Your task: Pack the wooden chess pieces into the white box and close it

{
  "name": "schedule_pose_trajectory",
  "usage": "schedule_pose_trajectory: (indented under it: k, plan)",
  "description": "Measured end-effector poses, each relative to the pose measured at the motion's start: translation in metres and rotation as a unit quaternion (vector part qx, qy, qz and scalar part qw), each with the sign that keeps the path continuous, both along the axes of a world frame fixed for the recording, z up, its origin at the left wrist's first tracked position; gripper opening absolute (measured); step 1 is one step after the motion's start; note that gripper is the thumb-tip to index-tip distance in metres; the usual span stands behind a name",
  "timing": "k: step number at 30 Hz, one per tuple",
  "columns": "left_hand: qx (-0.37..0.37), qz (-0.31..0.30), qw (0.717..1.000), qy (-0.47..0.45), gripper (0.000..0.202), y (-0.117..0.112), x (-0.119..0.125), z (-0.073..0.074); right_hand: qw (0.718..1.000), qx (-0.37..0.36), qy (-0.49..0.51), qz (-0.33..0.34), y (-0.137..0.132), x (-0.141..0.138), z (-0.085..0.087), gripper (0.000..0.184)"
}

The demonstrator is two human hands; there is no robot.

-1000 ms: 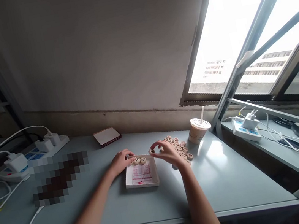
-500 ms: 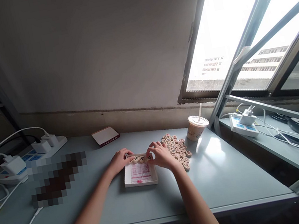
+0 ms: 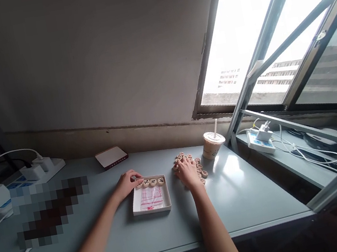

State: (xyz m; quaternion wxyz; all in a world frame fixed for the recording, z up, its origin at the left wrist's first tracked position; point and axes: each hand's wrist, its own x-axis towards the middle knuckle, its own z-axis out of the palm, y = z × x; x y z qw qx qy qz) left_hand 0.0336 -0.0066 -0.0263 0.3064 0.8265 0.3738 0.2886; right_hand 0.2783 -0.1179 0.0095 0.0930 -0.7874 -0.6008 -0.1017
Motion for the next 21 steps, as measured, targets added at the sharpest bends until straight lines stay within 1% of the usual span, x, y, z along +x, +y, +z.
schedule_pose_trajectory:
  k: [5,7,9,11,13,15,16,18,21]
  plan:
    - [0.000,-0.001,1.000,-0.006,0.030,0.003,0.000,-0.003,1.000,0.007,-0.004,-0.001,0.002,-0.003,0.000,0.018]
    - [0.002,0.002,1.000,-0.004,0.030,0.003,-0.001,-0.003,1.000,0.023,0.011,0.009,0.002,-0.003,0.001,0.015]
    - [0.007,0.007,1.000,-0.003,0.030,0.003,-0.001,-0.002,0.998,0.049,0.042,0.025,0.003,-0.005,0.005,0.016]
    - [0.018,0.015,1.000,-0.001,0.029,0.001,0.000,-0.001,0.991,0.082,0.077,0.071,0.003,-0.013,0.009,0.020]
    - [0.030,0.025,0.999,0.003,0.028,0.000,0.003,-0.001,0.978,0.093,0.105,0.155,0.004,-0.026,0.014,0.021]
    - [0.039,0.038,0.998,0.015,0.026,-0.002,0.005,-0.001,0.959,0.068,0.122,0.246,0.004,-0.043,0.015,0.021]
    - [0.041,0.044,0.998,0.023,0.026,-0.003,0.005,-0.001,0.950,0.049,0.128,0.281,0.004,-0.052,0.015,0.020]
    - [0.041,0.048,0.997,0.038,0.026,-0.003,0.006,0.000,0.937,0.021,0.128,0.325,0.003,-0.069,0.012,0.019]
    - [0.019,0.030,0.999,0.037,0.029,-0.003,0.003,0.004,0.932,0.022,0.101,0.348,0.002,-0.089,0.006,0.017]
